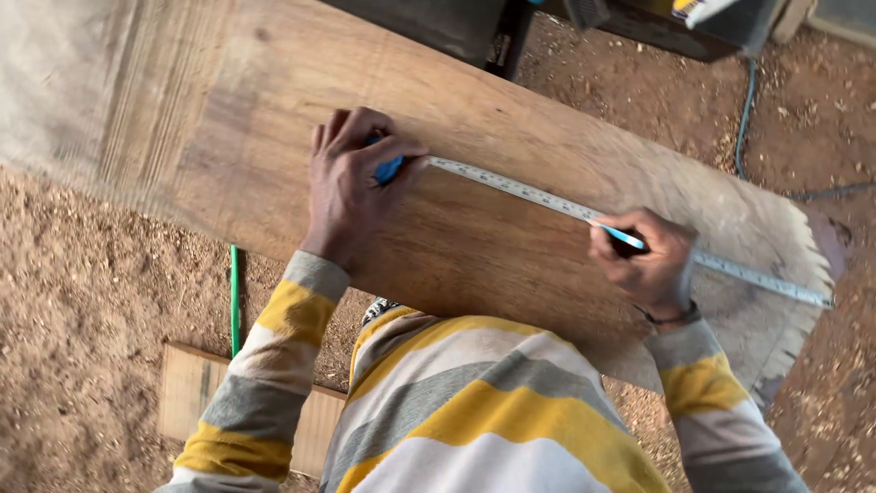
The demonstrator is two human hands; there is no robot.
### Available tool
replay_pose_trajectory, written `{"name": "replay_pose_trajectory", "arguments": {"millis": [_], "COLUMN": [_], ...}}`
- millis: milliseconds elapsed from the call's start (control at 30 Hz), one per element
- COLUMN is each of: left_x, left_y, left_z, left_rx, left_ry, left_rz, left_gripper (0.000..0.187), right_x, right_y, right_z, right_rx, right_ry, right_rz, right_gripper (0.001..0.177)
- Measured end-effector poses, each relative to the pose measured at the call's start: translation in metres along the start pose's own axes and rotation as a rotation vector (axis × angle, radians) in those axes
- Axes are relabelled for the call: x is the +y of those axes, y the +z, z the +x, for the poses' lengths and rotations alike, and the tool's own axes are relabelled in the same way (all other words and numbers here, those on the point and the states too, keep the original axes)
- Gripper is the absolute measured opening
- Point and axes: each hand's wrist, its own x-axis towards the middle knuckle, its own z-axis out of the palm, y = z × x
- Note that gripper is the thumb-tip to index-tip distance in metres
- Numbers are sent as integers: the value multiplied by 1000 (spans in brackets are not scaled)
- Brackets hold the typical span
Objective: The person measures a wooden plank using a measuring tape and marks points on the wood with a pencil.
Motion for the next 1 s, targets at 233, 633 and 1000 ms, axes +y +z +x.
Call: {"name": "replay_pose_trajectory", "arguments": {"millis": [233, 633, 1000], "left_x": [4, -2, 5], "left_y": [3, 8, 3], "left_z": [-2, -2, 0], "left_rx": [11, 32, 32], "left_ry": [-28, 10, -24], "left_rz": [-7, 50, 25], "left_gripper": [17, 15, 14], "right_x": [20, -17, -34], "right_y": [17, 24, 89], "right_z": [30, 32, 59], "right_rx": [-95, -5, 20], "right_ry": [-316, -186, -313], "right_rz": [-28, -66, -121], "right_gripper": [14, 7, 10]}}
